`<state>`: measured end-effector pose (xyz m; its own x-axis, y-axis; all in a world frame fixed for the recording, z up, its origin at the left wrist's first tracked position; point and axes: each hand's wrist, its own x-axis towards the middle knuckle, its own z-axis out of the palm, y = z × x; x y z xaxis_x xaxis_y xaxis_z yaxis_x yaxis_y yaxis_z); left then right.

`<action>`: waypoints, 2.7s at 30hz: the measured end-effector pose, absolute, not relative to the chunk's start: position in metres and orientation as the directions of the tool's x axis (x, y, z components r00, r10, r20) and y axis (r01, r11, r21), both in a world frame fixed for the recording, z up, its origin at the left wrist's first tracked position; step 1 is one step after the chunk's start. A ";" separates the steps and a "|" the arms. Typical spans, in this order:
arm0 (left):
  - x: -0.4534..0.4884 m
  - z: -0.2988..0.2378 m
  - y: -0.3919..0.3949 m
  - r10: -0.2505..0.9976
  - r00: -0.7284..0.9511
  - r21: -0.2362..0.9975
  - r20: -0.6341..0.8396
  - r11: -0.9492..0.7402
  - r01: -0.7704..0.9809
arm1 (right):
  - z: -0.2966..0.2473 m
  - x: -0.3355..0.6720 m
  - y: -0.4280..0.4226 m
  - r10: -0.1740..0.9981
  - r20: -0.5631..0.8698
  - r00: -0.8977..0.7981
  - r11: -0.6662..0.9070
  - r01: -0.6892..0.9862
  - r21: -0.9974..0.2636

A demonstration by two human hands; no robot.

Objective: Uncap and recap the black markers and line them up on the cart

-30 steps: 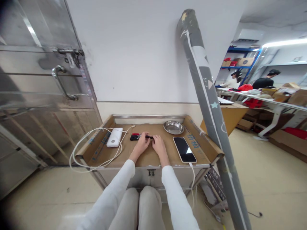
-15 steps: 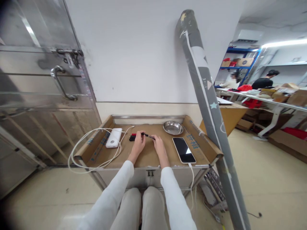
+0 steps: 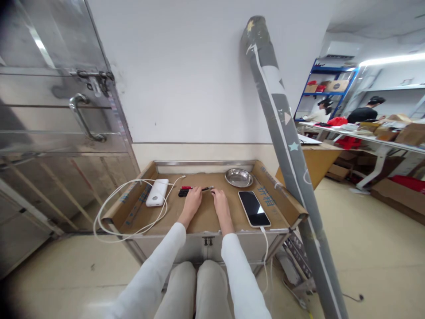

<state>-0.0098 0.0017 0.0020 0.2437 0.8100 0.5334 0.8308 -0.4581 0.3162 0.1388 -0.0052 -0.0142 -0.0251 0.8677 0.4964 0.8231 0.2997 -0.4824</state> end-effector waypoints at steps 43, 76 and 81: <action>-0.001 0.005 -0.011 0.857 0.190 0.084 0.478 -0.260 0.962 | -0.005 0.134 -0.014 0.883 0.467 -0.051 0.173 0.959 -0.224; -0.013 0.004 -0.023 0.863 0.188 0.227 0.470 -0.324 0.918 | 0.003 0.129 -0.022 0.844 0.498 -0.198 0.361 0.897 -0.256; -0.013 0.008 -0.020 0.841 0.251 0.334 0.479 -0.439 0.834 | 0.003 0.130 -0.024 0.825 0.522 -0.217 0.409 0.867 -0.286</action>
<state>-0.0130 -0.0202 0.0079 0.2512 0.8413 0.4786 0.8343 -0.4389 0.3336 0.1301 -0.0236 0.0033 -0.2168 0.8250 0.5220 0.8666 0.4088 -0.2861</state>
